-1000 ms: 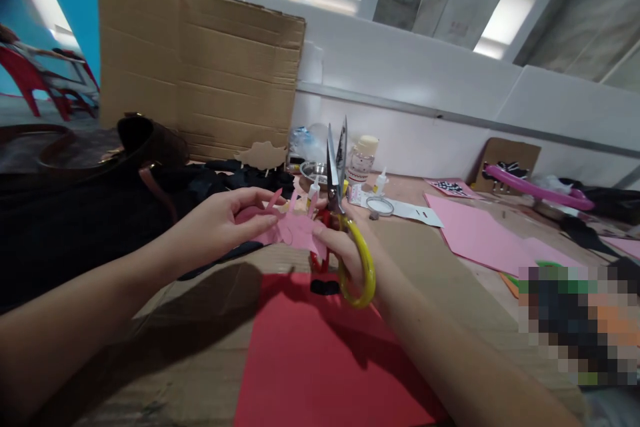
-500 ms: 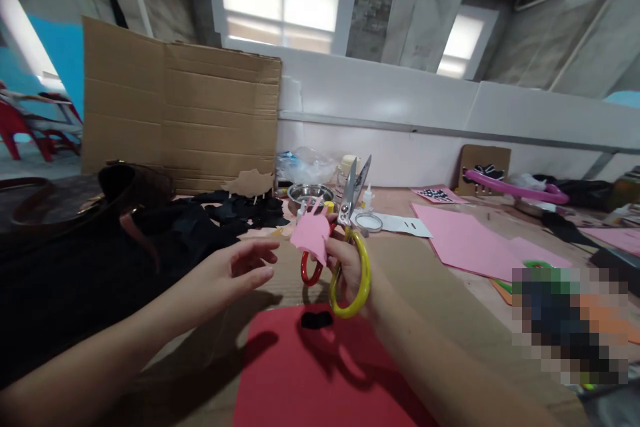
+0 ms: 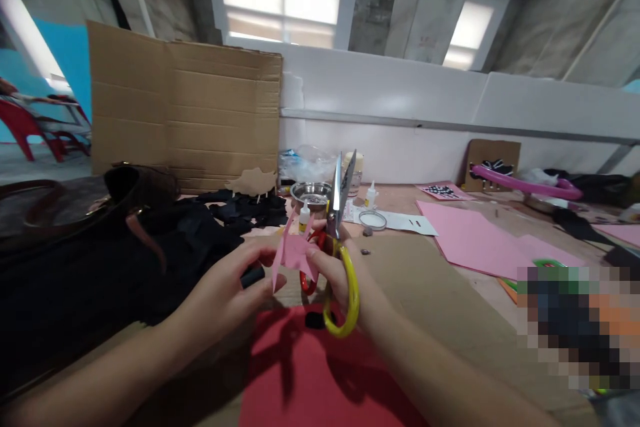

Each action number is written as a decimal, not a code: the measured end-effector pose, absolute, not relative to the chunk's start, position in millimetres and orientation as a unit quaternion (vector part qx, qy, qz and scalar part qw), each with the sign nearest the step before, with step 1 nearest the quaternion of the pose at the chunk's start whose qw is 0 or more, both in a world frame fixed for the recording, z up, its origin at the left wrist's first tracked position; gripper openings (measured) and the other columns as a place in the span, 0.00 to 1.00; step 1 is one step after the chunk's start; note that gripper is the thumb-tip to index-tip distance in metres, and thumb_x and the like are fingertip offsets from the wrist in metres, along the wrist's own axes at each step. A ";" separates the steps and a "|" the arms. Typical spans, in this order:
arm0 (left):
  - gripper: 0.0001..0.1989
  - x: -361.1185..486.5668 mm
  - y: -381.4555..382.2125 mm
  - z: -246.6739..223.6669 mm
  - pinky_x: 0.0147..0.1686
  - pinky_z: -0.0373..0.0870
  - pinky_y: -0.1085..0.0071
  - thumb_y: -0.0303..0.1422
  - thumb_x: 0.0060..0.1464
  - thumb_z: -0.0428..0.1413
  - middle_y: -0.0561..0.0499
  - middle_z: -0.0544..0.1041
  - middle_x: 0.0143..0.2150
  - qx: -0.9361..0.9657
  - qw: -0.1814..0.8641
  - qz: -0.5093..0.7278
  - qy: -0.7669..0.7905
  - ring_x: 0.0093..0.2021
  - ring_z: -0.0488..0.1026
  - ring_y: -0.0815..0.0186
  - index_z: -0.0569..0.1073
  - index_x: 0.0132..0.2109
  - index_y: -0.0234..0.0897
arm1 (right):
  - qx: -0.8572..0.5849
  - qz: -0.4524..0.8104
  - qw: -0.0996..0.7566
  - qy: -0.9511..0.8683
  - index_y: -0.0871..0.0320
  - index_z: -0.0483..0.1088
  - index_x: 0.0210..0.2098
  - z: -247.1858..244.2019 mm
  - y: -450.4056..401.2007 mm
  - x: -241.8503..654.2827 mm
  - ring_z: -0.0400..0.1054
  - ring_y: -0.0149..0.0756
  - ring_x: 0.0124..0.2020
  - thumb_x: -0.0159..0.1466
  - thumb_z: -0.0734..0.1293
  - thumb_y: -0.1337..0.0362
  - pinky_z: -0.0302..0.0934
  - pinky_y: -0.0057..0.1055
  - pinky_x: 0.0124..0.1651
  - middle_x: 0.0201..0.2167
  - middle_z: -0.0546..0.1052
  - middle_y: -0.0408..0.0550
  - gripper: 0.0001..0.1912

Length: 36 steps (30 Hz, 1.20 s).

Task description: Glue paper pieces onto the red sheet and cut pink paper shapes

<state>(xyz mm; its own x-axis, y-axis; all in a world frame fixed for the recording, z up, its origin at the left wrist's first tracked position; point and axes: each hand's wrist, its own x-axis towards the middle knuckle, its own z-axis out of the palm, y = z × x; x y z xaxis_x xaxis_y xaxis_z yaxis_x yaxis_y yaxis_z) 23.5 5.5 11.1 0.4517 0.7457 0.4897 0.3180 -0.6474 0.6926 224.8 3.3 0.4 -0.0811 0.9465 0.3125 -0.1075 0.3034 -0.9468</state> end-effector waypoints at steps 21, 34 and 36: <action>0.17 22.8 6.1 17.5 0.55 0.71 0.63 0.44 0.57 0.63 0.44 0.84 0.46 0.556 0.593 0.463 0.354 0.48 0.80 0.58 0.81 0.45 0.34 | -0.418 0.383 0.544 -0.619 0.52 0.63 0.40 15.7 -4.4 222.8 0.62 0.31 0.24 0.59 0.70 0.61 0.62 0.31 0.26 0.29 0.68 0.38 0.13; 0.15 22.6 10.5 15.4 0.54 0.72 0.62 0.41 0.51 0.68 0.46 0.84 0.41 0.511 0.617 0.496 0.337 0.43 0.80 0.61 0.82 0.41 0.35 | -0.436 0.337 0.534 -0.641 0.53 0.64 0.41 19.9 -7.8 221.9 0.67 0.37 0.33 0.59 0.69 0.58 0.65 0.33 0.34 0.33 0.71 0.42 0.13; 0.15 22.0 10.9 15.5 0.54 0.72 0.62 0.41 0.50 0.69 0.47 0.84 0.39 0.508 0.618 0.496 0.338 0.42 0.80 0.62 0.82 0.40 0.35 | -0.435 0.343 0.533 -0.640 0.53 0.64 0.41 19.4 -7.8 222.0 0.66 0.36 0.30 0.59 0.69 0.58 0.64 0.32 0.31 0.30 0.70 0.41 0.13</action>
